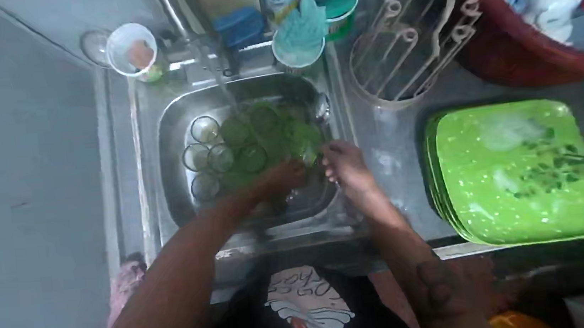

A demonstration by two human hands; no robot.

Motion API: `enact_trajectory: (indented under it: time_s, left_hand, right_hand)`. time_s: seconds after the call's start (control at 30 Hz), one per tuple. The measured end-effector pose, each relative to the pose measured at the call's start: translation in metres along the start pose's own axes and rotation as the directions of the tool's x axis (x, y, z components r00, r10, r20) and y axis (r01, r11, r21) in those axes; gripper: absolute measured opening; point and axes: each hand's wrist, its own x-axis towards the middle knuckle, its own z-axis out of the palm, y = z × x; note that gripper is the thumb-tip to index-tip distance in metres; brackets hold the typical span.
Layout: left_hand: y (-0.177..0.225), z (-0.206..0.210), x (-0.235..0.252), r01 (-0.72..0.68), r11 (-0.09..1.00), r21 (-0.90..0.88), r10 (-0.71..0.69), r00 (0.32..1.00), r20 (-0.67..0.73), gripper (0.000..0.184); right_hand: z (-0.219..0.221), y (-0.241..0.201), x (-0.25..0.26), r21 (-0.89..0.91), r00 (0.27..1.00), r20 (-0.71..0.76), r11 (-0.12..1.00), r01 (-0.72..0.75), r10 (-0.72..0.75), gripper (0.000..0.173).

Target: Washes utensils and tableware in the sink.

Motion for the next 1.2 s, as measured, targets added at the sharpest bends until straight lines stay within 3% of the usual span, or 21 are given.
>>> enact_trajectory:
  time_s: [0.1, 0.2, 0.27, 0.37, 0.43, 0.57, 0.63, 0.73, 0.83, 0.93, 1.07, 1.13, 1.2]
  left_hand:
    - [-0.003, -0.005, -0.007, -0.046, 0.997, -0.067, 0.046, 0.999, 0.004, 0.032]
    - [-0.004, -0.003, -0.003, -0.108, 0.992, 0.057, 0.11, 0.993, -0.038, 0.025]
    - [0.008, -0.021, -0.002, 0.036, 0.994, -0.108, -0.04, 0.999, -0.035, 0.028]
    - [0.034, -0.063, -0.003, 0.293, 0.869, -0.398, -0.33, 0.944, -0.027, 0.033]
    - [0.045, -0.082, -0.008, 0.345, 0.71, -0.614, -0.46, 0.887, -0.033, 0.039]
    - [0.055, -0.099, -0.019, 0.153, 0.254, -0.955, -0.657, 0.752, -0.054, 0.039]
    - [0.055, -0.101, -0.025, 0.014, 0.042, -0.999, -0.69, 0.723, -0.019, 0.036]
    - [0.058, -0.106, -0.042, -0.141, -0.187, -0.972, -0.69, 0.723, 0.028, 0.038]
    - [0.06, -0.103, -0.058, -0.249, -0.362, -0.898, -0.681, 0.729, 0.072, 0.044]
    - [0.063, -0.096, -0.066, -0.257, -0.369, -0.893, -0.726, 0.679, 0.105, 0.037]
    - [0.066, -0.088, -0.069, -0.198, -0.278, -0.94, -0.775, 0.624, 0.098, 0.038]
    - [0.069, -0.089, -0.071, -0.192, -0.253, -0.948, -0.812, 0.575, 0.1, 0.04]
    - [0.071, -0.086, -0.071, -0.169, -0.156, -0.973, -0.838, 0.544, 0.04, 0.037]
  right_hand:
    - [-0.022, 0.011, -0.029, 0.021, 1.0, -0.012, 1.0, -0.011, 0.011, 0.026]
    - [-0.031, 0.017, -0.034, 0.073, 0.998, -0.064, 0.997, 0.021, -0.016, 0.022]
    - [-0.035, 0.02, -0.035, 0.094, 0.992, -0.12, 0.995, 0.044, -0.033, 0.018]
    - [-0.042, 0.021, -0.04, 0.06, 0.978, -0.191, 0.994, 0.093, -0.079, 0.023]
    - [-0.046, 0.02, -0.045, 0.027, 0.961, -0.229, 0.986, 0.166, -0.155, 0.027]
    - [-0.036, 0.008, -0.045, -0.076, 0.902, -0.299, 0.95, 0.304, -0.312, 0.024]
    - [-0.023, -0.004, -0.043, -0.129, 0.895, -0.259, 0.931, 0.341, -0.364, 0.021]
    - [0.002, -0.019, -0.037, -0.245, 0.895, -0.134, 0.889, 0.386, -0.425, 0.024]
    - [0.025, -0.019, -0.04, -0.234, 0.951, -0.001, 0.925, 0.3, -0.309, 0.032]
    - [0.049, -0.016, -0.04, -0.358, 0.97, 0.078, 0.901, 0.244, -0.232, 0.036]
    - [0.067, -0.029, -0.038, -0.59, 0.909, 0.23, 0.694, 0.413, -0.347, 0.027]
    - [0.065, -0.036, -0.031, -0.626, 0.898, 0.207, 0.653, 0.426, -0.388, 0.03]
    - [0.061, -0.042, -0.027, -0.565, 0.878, 0.135, 0.692, 0.449, -0.46, 0.039]
